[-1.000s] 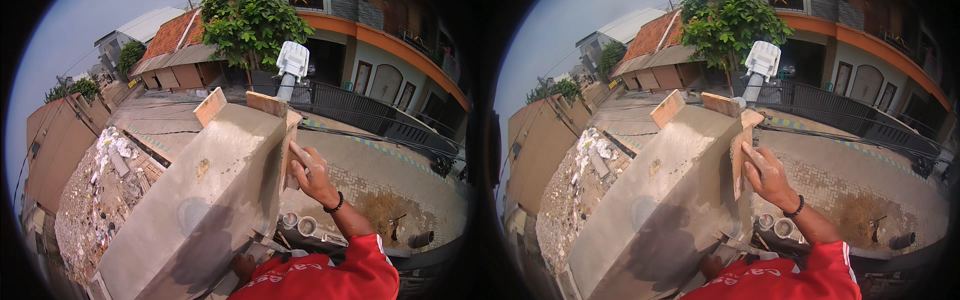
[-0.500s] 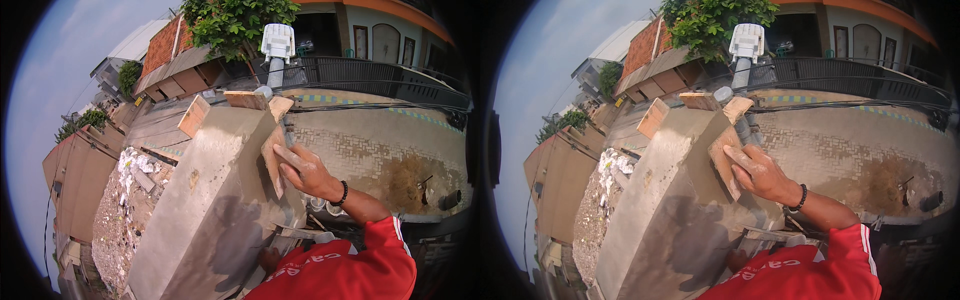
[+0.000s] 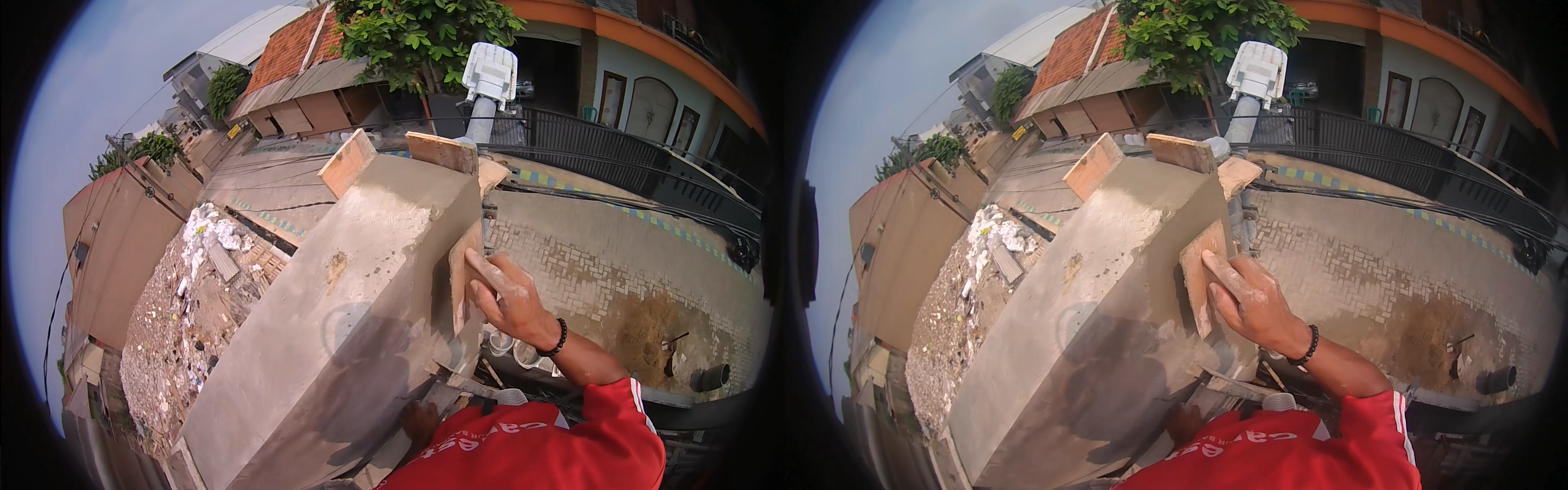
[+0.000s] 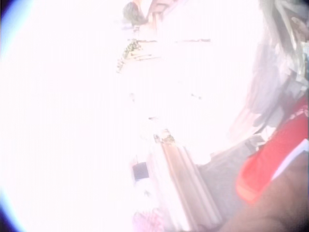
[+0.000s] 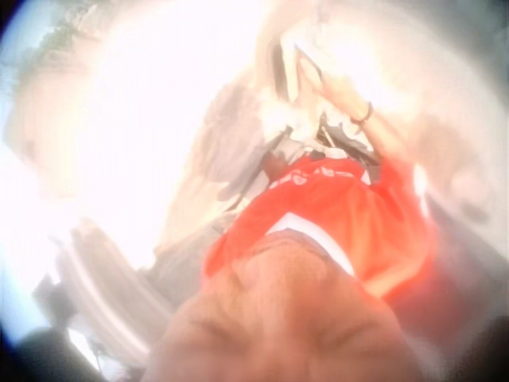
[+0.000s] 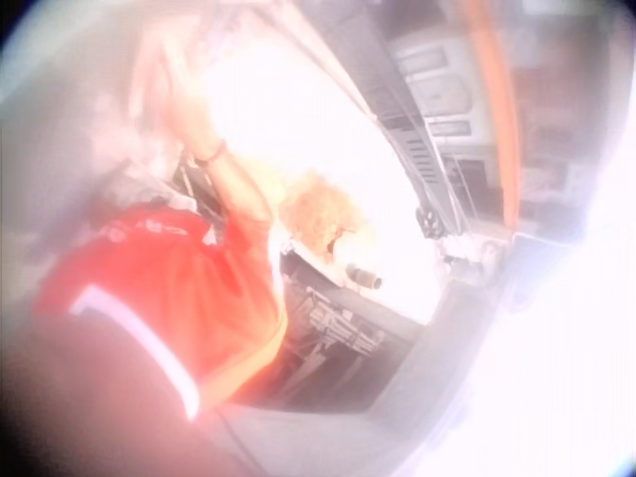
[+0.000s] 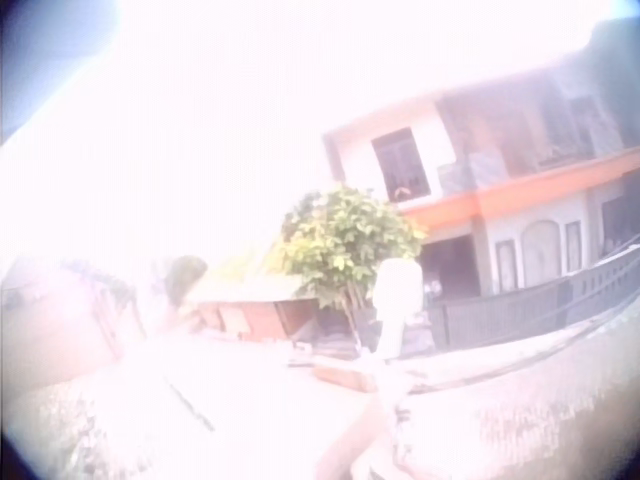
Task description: The person uses a wooden float to smooth wet concrete on a vertical wall and then on a horizontal ledge. They repeatedly rub the surface to create a uniform finish.
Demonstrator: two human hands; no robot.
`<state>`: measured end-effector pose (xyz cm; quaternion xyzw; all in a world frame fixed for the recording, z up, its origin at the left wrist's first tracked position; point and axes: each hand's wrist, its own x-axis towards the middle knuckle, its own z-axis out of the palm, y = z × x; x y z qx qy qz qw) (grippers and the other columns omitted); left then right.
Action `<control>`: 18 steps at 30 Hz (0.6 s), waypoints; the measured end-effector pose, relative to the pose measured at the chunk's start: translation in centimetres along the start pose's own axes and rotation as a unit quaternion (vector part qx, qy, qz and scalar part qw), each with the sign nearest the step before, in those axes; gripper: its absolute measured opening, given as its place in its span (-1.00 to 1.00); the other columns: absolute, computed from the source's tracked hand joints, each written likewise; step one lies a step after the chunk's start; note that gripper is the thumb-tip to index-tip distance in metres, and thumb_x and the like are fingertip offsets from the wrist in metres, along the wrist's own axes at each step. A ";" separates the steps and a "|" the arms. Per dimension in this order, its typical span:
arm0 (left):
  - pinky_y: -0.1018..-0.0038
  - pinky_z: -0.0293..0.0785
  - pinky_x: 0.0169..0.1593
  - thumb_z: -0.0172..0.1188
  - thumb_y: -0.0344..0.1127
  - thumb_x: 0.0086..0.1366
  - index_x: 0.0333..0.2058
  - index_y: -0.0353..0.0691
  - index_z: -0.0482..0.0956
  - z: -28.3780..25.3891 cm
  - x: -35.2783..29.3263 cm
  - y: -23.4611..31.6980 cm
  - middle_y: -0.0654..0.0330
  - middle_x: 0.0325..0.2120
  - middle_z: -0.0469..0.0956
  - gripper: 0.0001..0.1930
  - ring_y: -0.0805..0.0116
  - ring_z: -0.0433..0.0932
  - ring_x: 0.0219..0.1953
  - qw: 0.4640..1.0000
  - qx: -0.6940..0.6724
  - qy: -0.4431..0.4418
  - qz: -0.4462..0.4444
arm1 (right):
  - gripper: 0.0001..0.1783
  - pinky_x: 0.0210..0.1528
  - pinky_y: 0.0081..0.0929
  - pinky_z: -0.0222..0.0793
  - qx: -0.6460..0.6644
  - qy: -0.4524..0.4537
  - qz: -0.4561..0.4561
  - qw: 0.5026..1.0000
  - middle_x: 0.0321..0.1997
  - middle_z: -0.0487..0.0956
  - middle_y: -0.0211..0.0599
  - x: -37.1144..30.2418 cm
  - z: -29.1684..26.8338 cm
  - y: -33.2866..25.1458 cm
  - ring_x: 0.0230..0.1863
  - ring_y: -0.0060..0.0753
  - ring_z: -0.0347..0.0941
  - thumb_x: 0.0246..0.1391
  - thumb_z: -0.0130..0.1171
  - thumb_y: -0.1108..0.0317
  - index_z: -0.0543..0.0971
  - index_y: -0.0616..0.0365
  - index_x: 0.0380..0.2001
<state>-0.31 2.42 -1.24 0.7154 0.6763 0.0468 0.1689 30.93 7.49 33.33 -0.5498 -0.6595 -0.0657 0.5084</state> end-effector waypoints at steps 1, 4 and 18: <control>-0.06 0.35 0.12 0.09 0.12 0.28 -0.06 -0.34 0.55 0.2 0.1 0.1 -0.16 -0.08 0.54 -0.43 -0.16 0.47 0.06 1.000 0.000 0.004 -0.001 | -0.41 -0.30 -0.19 0.42 -0.001 0.025 0.010 1.000 -0.30 0.45 -0.09 1.2 -1.1 -0.5 -0.34 -0.02 0.46 0.08 0.22 0.52 0.47 0.21 0.24; -0.04 0.34 0.13 0.10 0.13 0.27 -0.05 -0.31 0.55 0.8 0.0 -0.4 -0.14 -0.07 0.54 -0.43 -0.13 0.47 0.06 1.000 0.006 -0.002 -0.009 | -0.41 -0.31 -0.20 0.41 -0.002 0.048 0.006 0.999 -0.30 0.45 -0.10 4.8 -1.2 -1.9 -0.37 -0.03 0.45 0.08 0.22 0.53 0.48 0.20 0.23; -0.03 0.33 0.12 0.19 0.06 0.24 -0.06 -0.32 0.55 0.1 -0.6 0.2 -0.09 -0.06 0.50 -0.47 -0.12 0.44 0.07 0.998 -0.041 0.041 0.001 | -0.65 -0.20 -0.32 0.39 -0.042 -0.113 0.073 0.990 -0.25 0.48 -0.09 3.1 -8.3 -2.4 -0.24 -0.13 0.48 0.22 0.08 0.48 0.61 0.17 0.07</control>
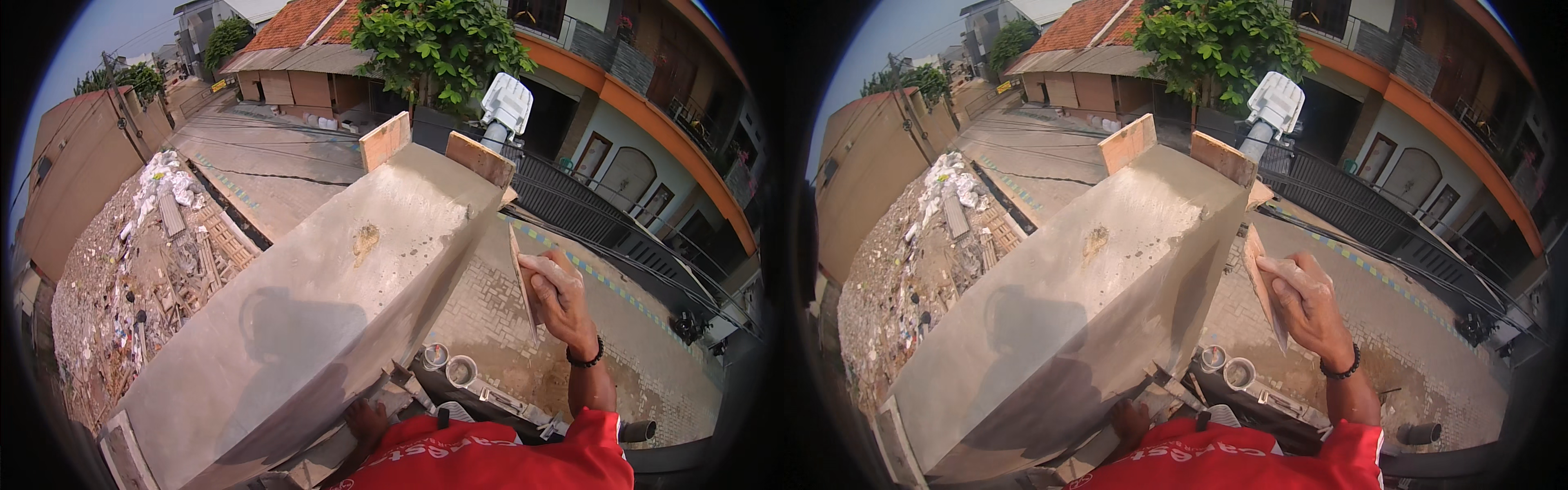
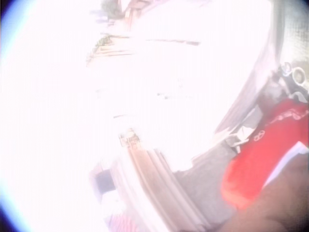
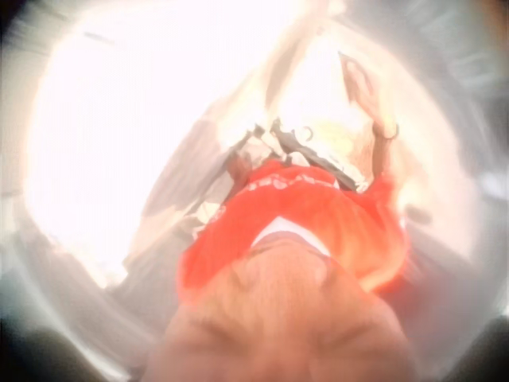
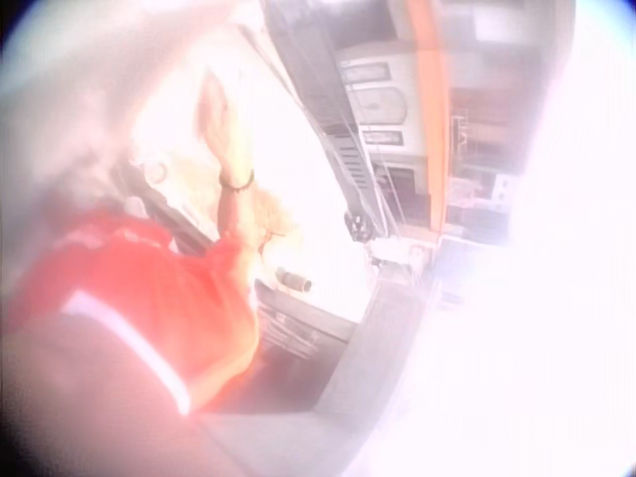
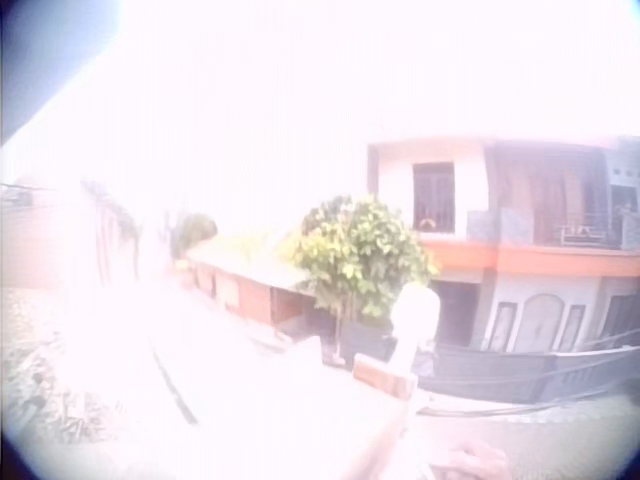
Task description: The person uses a wooden float to smooth wet concrete on a vertical wall and then on a horizontal ledge. They repeatedly rub the surface to create a uniform finish.
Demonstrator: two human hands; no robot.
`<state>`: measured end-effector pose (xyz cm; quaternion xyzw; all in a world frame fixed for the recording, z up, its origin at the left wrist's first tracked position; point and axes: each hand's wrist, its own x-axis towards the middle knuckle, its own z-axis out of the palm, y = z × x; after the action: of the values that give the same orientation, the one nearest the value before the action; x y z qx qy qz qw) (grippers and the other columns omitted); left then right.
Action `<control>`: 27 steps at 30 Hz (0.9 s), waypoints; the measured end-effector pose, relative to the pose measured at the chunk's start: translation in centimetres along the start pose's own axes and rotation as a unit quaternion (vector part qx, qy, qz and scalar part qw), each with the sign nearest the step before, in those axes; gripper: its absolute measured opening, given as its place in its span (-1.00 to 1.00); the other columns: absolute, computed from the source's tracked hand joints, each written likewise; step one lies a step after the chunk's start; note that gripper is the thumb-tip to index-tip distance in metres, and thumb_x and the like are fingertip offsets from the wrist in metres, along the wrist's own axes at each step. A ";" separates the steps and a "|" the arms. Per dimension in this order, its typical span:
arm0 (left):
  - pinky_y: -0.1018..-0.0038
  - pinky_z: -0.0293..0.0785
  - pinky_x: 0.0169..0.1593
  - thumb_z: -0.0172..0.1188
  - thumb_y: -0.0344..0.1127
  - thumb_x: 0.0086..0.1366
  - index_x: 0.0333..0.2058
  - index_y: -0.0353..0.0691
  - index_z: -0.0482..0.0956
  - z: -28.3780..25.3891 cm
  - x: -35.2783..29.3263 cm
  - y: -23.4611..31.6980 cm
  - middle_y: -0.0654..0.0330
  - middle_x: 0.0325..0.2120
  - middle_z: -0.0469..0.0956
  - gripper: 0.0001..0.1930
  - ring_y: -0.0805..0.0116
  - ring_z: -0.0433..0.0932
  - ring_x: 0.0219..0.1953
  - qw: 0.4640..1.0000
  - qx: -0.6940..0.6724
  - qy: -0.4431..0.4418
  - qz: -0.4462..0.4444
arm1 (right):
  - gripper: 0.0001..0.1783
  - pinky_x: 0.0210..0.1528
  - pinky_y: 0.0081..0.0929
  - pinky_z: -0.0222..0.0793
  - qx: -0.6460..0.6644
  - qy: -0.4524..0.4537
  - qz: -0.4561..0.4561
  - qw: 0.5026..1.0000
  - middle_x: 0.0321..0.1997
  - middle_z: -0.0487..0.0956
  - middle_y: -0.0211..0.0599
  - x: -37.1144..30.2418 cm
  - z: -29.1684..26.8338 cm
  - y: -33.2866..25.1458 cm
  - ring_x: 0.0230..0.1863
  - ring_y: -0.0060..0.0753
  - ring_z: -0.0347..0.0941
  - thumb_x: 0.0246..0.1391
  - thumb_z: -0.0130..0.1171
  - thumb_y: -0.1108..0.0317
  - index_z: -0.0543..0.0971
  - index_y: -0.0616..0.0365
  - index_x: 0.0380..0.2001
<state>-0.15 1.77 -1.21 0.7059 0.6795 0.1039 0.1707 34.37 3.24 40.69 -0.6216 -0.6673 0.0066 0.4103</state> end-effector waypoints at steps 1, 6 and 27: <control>-0.03 0.32 0.12 0.19 0.06 0.24 -0.07 -0.32 0.55 0.1 0.0 0.0 -0.09 -0.07 0.50 -0.48 -0.11 0.44 0.06 1.000 0.004 0.010 0.006 | -0.66 -0.20 -0.33 0.38 -0.021 0.010 -0.002 1.000 -0.27 0.48 -0.10 1.5 -1.6 -0.8 -0.25 -0.15 0.48 0.22 0.07 0.48 0.62 0.17 0.05; -0.05 0.27 0.18 0.18 0.08 0.25 -0.07 -0.29 0.55 -0.2 0.0 0.7 -0.09 -0.04 0.49 -0.49 -0.09 0.42 0.10 1.000 -0.010 -0.019 -0.005 | -0.67 -0.18 -0.24 0.40 -0.175 -0.084 -0.036 0.980 -0.31 0.46 -0.11 6.4 -5.2 -5.3 -0.27 -0.11 0.48 0.22 0.08 0.49 0.62 0.16 0.03; -0.03 0.24 0.21 0.14 0.06 0.26 -0.07 -0.32 0.54 -1.0 -0.1 1.1 -0.12 0.01 0.49 -0.49 -0.08 0.40 0.15 1.000 -0.008 -0.024 -0.014 | -0.72 -0.10 -0.16 0.43 -0.182 -0.210 -0.119 0.953 -0.20 0.60 -0.07 14.7 -6.2 -10.1 -0.20 -0.08 0.55 0.29 0.05 0.40 0.64 0.23 -0.04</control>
<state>0.49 1.76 0.18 0.6975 0.6838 0.0901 0.1945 31.13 10.13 57.98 -0.5861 -0.7976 -0.0338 0.1383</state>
